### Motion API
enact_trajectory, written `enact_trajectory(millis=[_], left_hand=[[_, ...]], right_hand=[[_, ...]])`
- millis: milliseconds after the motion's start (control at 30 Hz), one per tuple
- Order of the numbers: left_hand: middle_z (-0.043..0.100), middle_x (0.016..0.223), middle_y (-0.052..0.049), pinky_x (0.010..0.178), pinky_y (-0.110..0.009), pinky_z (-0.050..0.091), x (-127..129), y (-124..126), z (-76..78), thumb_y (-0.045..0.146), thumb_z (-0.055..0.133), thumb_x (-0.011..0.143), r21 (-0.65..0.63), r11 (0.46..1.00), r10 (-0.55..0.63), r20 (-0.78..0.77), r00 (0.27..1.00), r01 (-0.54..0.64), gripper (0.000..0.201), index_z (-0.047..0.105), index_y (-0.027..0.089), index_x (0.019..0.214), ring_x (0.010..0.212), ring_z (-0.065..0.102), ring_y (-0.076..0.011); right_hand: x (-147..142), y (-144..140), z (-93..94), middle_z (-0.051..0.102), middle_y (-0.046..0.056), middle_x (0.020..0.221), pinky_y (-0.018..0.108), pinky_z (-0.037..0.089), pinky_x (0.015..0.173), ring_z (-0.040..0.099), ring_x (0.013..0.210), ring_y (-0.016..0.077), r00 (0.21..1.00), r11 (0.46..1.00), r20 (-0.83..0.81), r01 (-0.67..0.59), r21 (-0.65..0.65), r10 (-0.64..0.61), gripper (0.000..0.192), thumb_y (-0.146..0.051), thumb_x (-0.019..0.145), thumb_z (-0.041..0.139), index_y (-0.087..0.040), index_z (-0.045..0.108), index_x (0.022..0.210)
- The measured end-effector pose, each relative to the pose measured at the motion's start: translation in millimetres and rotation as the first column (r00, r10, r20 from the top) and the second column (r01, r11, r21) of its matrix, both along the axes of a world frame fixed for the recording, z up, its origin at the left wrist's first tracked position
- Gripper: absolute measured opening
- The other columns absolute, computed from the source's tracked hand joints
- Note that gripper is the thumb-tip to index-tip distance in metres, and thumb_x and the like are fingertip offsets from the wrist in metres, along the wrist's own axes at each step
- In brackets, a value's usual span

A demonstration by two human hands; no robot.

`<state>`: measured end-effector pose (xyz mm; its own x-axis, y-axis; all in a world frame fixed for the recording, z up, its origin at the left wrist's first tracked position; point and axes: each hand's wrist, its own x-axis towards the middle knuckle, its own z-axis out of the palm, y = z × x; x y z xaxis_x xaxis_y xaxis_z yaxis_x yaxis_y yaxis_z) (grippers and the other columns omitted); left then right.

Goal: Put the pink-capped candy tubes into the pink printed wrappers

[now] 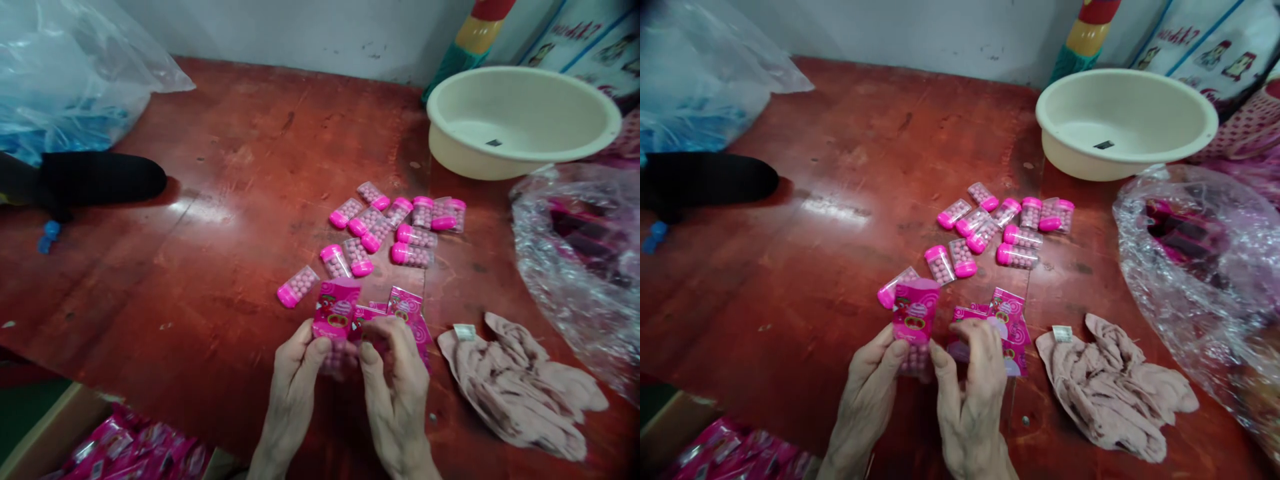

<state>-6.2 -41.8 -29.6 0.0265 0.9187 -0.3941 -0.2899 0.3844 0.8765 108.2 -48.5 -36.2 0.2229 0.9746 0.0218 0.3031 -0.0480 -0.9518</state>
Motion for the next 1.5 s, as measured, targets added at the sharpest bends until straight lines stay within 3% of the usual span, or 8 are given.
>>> enact_trajectory(millis=[133,233,733,900,1067,1167,1367,1500], left_hand=[[0.055,0.062,0.002,0.046,-0.019,0.041,-8,0,-0.4,0.024,0.057,0.081,0.006,0.984,-0.177,-0.022,0.984,0.177,0.011,0.061,0.014,0.08,0.054,0.051,-0.0101],[0.057,0.064,0.0,0.049,-0.019,0.039,-10,-2,-1.9,0.021,0.059,0.08,-0.015,0.973,-0.231,0.0,0.973,0.231,0.012,0.061,0.014,0.089,0.057,0.051,-0.0103],[0.048,0.058,0.002,0.048,-0.02,0.035,3,-20,10.9,0.028,0.052,0.084,-0.002,0.998,-0.055,-0.22,0.974,0.056,0.015,0.059,0.016,0.081,0.049,0.041,-0.0084],[0.042,0.055,0.005,0.048,-0.018,0.033,9,-10,10.9,0.027,0.053,0.084,-0.037,0.995,-0.094,-0.191,0.977,0.089,0.012,0.059,0.016,0.081,0.049,0.039,-0.0072],[0.047,0.056,0.005,0.05,-0.018,0.037,9,-2,11.4,0.022,0.055,0.081,0.004,0.976,-0.211,-0.232,0.95,0.218,0.008,0.061,0.017,0.084,0.049,0.043,-0.0074],[0.047,0.055,0.006,0.05,-0.018,0.037,9,-5,9.0,0.021,0.054,0.082,0.009,0.969,-0.236,-0.268,0.934,0.248,0.008,0.06,0.017,0.085,0.049,0.044,-0.0078],[0.049,0.059,0.004,0.046,-0.019,0.036,16,-11,5.8,0.03,0.056,0.081,-0.119,0.989,-0.101,-0.132,0.986,0.085,0.018,0.059,0.016,0.093,0.049,0.043,-0.0082],[0.053,0.064,0.003,0.039,-0.016,0.03,17,-4,9.7,0.029,0.057,0.081,-0.141,0.99,0.013,-0.066,0.998,-0.022,0.03,0.052,0.02,0.109,0.044,0.04,-0.006]], right_hand=[[-2,7,-1.2,0.052,-0.003,0.066,0.024,0.039,0.054,0.047,0.058,0.0123,0.922,0.976,-0.387,-0.095,-0.198,0.012,0.018,-0.037,0.082,0.058,-0.021,0.056,0.074],[-5,7,-6.1,0.044,-0.006,0.058,0.021,0.036,0.051,0.041,0.054,0.009,0.872,0.967,-0.482,-0.043,-0.25,-0.086,0.025,-0.035,0.082,0.06,-0.019,0.052,0.064],[-19,-4,1.4,0.064,0.0,0.057,0.02,0.039,0.035,0.051,0.041,0.0102,0.615,0.947,-0.78,-0.17,-0.274,-0.116,0.018,-0.03,0.083,0.059,-0.017,0.071,0.078],[-12,-2,-8.4,0.068,0.0,0.065,0.019,0.042,0.037,0.054,0.044,0.0097,0.646,0.954,-0.749,-0.107,-0.28,-0.147,0.014,-0.029,0.081,0.062,-0.019,0.07,0.088],[0,5,-8.6,0.069,0.001,0.075,0.023,0.051,0.061,0.063,0.066,0.0137,0.692,0.964,-0.711,-0.08,-0.254,-0.13,0.015,-0.025,0.074,0.07,-0.019,0.068,0.087],[-1,7,-5.4,0.067,-0.001,0.066,0.02,0.047,0.046,0.06,0.055,0.012,0.639,0.938,-0.752,-0.136,-0.319,-0.163,0.013,-0.026,0.072,0.071,-0.019,0.067,0.083],[-4,6,-2.6,0.065,0.0,0.06,0.019,0.044,0.04,0.057,0.048,0.0119,0.827,0.884,-0.538,-0.117,-0.454,-0.167,0.021,-0.03,0.067,0.074,-0.015,0.068,0.08],[-4,8,-1.6,0.066,0.001,0.062,0.02,0.044,0.039,0.055,0.045,0.0105,0.701,0.906,-0.699,-0.194,-0.376,-0.14,0.018,-0.034,0.077,0.066,-0.016,0.067,0.078]])
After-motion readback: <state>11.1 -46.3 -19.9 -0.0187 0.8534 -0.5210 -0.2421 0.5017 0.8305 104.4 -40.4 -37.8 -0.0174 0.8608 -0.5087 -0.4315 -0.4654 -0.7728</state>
